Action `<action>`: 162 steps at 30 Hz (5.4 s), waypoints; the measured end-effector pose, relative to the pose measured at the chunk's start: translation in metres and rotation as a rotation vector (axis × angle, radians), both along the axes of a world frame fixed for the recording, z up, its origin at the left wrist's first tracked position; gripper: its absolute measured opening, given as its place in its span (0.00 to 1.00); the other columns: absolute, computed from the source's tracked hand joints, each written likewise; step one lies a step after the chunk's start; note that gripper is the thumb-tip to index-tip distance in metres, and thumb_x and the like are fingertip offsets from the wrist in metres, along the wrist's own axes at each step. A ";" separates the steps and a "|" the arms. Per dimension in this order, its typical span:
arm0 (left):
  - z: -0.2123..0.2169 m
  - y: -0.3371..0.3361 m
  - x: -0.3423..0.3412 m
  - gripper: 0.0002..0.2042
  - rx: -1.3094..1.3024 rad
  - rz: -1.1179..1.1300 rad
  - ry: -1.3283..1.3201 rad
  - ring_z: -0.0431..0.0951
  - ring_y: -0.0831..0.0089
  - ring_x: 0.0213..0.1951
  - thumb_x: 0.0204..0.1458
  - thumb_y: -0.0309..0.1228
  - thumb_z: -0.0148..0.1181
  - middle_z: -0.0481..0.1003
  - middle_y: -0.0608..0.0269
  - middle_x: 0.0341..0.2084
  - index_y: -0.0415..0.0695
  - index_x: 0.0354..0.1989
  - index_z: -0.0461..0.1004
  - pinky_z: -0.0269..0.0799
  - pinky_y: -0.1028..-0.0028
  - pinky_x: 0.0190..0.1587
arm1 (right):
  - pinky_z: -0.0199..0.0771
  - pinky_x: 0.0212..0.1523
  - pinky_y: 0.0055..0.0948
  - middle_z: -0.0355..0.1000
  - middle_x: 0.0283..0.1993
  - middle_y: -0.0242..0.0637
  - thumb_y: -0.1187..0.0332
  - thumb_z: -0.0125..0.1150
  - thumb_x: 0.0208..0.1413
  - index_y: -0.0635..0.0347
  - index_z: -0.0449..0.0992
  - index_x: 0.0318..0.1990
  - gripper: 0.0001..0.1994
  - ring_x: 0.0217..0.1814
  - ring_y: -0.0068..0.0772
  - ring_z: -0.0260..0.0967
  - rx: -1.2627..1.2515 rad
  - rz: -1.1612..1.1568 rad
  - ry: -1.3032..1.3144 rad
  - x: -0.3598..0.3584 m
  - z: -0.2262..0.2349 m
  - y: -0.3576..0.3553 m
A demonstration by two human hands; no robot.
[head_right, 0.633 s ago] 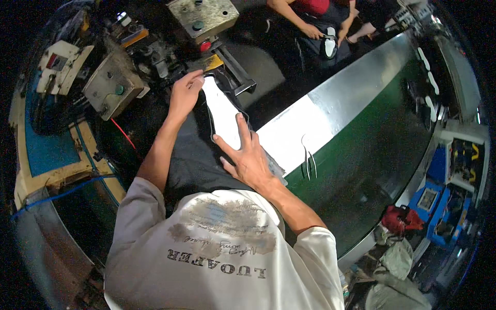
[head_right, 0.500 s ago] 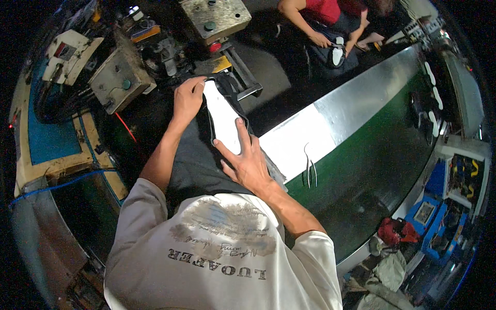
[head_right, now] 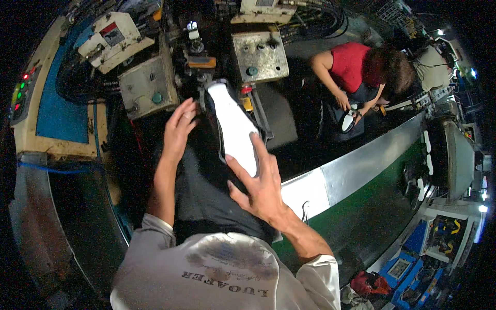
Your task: The person picks up shoes from a conveyor belt, smooths and pulls their edges by hand and with pliers, presses each shoe into a lasting machine, and places them onto a rack.
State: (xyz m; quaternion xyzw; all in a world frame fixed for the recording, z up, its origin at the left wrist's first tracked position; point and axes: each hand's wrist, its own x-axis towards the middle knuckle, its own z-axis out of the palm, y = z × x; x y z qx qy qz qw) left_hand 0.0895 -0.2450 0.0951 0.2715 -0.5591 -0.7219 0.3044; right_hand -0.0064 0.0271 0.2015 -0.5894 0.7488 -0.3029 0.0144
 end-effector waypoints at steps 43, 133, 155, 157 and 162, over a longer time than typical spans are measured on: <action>-0.140 -0.024 -0.032 0.28 -0.852 0.040 -0.904 0.68 0.47 0.69 0.57 0.37 0.68 0.71 0.47 0.66 0.46 0.67 0.74 0.63 0.48 0.71 | 0.68 0.74 0.44 0.76 0.65 0.60 0.68 0.68 0.55 0.72 0.74 0.66 0.30 0.71 0.60 0.72 -0.017 -0.098 -0.755 -0.158 -0.178 -0.272; -0.162 -0.073 -0.044 0.14 -0.706 0.201 -0.821 0.79 0.45 0.52 0.52 0.22 0.62 0.80 0.46 0.46 0.38 0.47 0.84 0.76 0.54 0.57 | 0.73 0.69 0.59 0.63 0.73 0.55 0.50 0.61 0.69 0.41 0.70 0.74 0.29 0.70 0.67 0.67 0.753 -0.189 -0.219 -0.047 -0.220 -0.217; -0.169 -0.072 -0.063 0.15 -0.601 0.149 -0.787 0.82 0.42 0.51 0.55 0.22 0.62 0.81 0.45 0.48 0.40 0.51 0.83 0.77 0.54 0.56 | 0.70 0.71 0.59 0.66 0.72 0.59 0.49 0.60 0.68 0.44 0.73 0.73 0.28 0.71 0.70 0.66 0.743 -0.258 -0.297 -0.064 -0.229 -0.212; -0.170 -0.072 -0.064 0.14 -0.609 0.143 -0.777 0.82 0.41 0.51 0.55 0.22 0.62 0.81 0.45 0.48 0.40 0.50 0.83 0.77 0.54 0.56 | 0.70 0.71 0.59 0.66 0.72 0.58 0.49 0.60 0.68 0.44 0.73 0.73 0.28 0.71 0.70 0.66 0.748 -0.260 -0.314 -0.065 -0.231 -0.211; -0.160 -0.068 -0.070 0.14 -0.591 0.124 -0.798 0.82 0.41 0.51 0.55 0.22 0.62 0.81 0.44 0.48 0.40 0.50 0.83 0.77 0.53 0.56 | 0.70 0.71 0.58 0.67 0.70 0.57 0.49 0.60 0.68 0.44 0.73 0.73 0.28 0.70 0.69 0.67 0.767 -0.265 -0.348 -0.070 -0.231 -0.210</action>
